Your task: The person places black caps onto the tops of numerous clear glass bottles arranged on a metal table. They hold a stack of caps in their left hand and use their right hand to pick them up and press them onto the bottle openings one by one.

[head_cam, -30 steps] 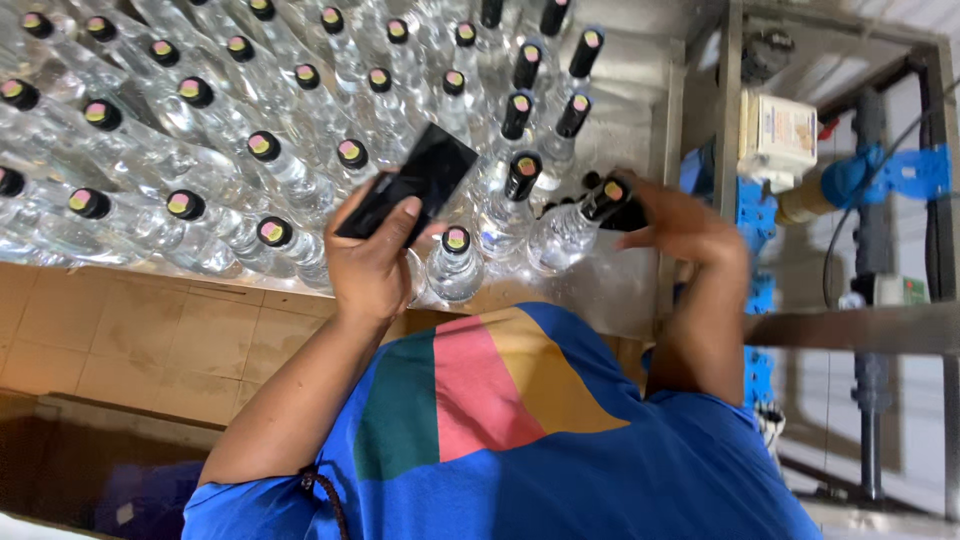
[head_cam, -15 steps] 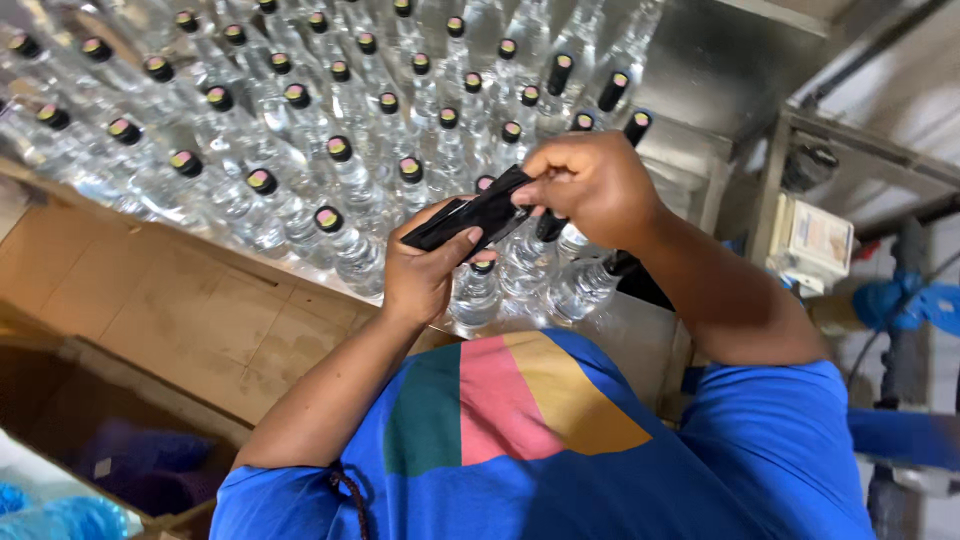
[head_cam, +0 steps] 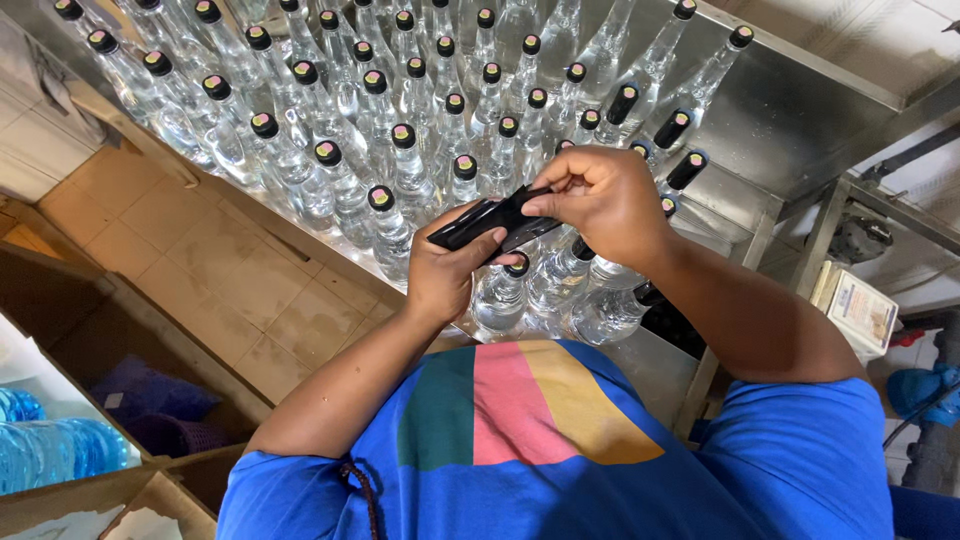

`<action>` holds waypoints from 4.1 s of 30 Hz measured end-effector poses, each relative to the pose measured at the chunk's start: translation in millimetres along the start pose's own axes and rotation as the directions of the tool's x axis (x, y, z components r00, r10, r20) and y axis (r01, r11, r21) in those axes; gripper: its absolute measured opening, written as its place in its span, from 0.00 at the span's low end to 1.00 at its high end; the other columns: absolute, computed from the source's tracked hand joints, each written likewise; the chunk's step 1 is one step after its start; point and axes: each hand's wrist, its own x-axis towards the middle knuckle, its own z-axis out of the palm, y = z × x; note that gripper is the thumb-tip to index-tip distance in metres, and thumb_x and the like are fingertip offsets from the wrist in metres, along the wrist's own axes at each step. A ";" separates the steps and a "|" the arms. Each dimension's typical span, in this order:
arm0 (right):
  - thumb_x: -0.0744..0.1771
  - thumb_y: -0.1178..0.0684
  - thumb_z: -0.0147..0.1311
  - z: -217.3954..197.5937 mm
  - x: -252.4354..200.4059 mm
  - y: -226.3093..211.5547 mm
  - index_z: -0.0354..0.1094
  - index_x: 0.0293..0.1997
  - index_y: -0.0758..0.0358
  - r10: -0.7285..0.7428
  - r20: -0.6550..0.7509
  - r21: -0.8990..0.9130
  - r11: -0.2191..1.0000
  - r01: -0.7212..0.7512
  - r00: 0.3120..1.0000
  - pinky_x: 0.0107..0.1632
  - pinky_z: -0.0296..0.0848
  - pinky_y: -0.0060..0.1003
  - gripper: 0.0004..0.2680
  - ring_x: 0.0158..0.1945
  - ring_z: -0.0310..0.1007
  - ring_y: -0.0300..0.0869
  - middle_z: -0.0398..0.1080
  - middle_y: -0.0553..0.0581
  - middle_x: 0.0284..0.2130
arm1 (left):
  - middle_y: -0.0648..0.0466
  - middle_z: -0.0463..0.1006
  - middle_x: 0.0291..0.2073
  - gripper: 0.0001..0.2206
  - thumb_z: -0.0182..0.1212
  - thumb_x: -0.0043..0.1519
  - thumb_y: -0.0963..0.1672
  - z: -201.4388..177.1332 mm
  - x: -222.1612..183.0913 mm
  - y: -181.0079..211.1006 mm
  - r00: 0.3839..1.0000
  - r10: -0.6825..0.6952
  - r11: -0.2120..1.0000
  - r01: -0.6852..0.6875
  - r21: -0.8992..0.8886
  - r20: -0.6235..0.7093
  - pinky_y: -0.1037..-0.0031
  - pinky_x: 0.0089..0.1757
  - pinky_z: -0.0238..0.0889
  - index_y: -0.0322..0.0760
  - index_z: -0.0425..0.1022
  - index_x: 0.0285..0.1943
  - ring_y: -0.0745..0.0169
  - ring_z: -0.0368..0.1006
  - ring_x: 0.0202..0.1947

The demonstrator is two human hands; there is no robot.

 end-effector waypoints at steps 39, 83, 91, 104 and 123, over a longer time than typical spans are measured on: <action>0.63 0.58 0.71 -381.3 132.8 281.4 0.88 0.40 0.39 0.240 -0.671 -0.484 0.575 -0.659 0.702 0.30 0.89 0.35 0.10 0.28 0.83 0.35 0.85 0.38 0.35 | 0.41 0.84 0.47 0.18 0.72 0.60 0.35 -13.0 7.2 7.2 0.960 -0.044 0.989 0.080 0.121 -0.275 0.54 0.42 0.90 0.22 0.80 0.60 0.43 0.83 0.49; 0.63 0.55 0.90 -344.2 118.1 335.4 0.59 0.66 0.52 -0.110 -0.583 -0.642 0.670 -0.373 0.805 0.49 0.76 0.46 0.33 0.49 0.79 0.51 0.78 0.63 0.52 | 0.41 0.86 0.50 0.20 0.71 0.61 0.36 -5.9 -8.1 6.9 0.944 -0.019 0.983 0.078 0.168 -0.328 0.55 0.45 0.91 0.24 0.79 0.64 0.49 0.83 0.47; 0.63 0.47 0.97 -348.0 122.9 371.8 0.60 0.44 0.56 -0.264 -0.601 -0.717 0.595 -0.363 0.754 0.30 0.67 0.48 0.30 0.31 0.69 0.43 0.72 0.51 0.31 | 0.43 0.86 0.49 0.19 0.72 0.62 0.36 -4.4 -7.4 1.2 0.955 -0.021 0.981 0.077 0.180 -0.295 0.60 0.43 0.91 0.25 0.80 0.63 0.52 0.83 0.46; 0.66 0.58 0.87 -353.0 105.2 386.8 0.71 0.33 0.53 -0.004 -0.688 -0.428 0.809 -0.402 0.726 0.27 0.66 0.34 0.17 0.29 0.74 0.31 0.70 0.42 0.28 | 0.42 0.86 0.49 0.19 0.72 0.61 0.36 -6.6 -7.3 4.0 0.953 -0.012 0.981 0.070 0.184 -0.301 0.54 0.44 0.91 0.25 0.79 0.63 0.48 0.85 0.48; 0.64 0.57 0.85 -339.7 107.1 379.4 0.80 0.47 0.54 0.012 -0.644 -0.426 0.825 -0.371 0.765 0.40 0.79 0.37 0.13 0.42 0.79 0.34 0.84 0.46 0.39 | 0.41 0.85 0.50 0.18 0.70 0.62 0.36 1.6 -12.8 9.6 0.958 -0.019 0.978 0.077 0.193 -0.285 0.55 0.45 0.91 0.24 0.79 0.63 0.47 0.84 0.48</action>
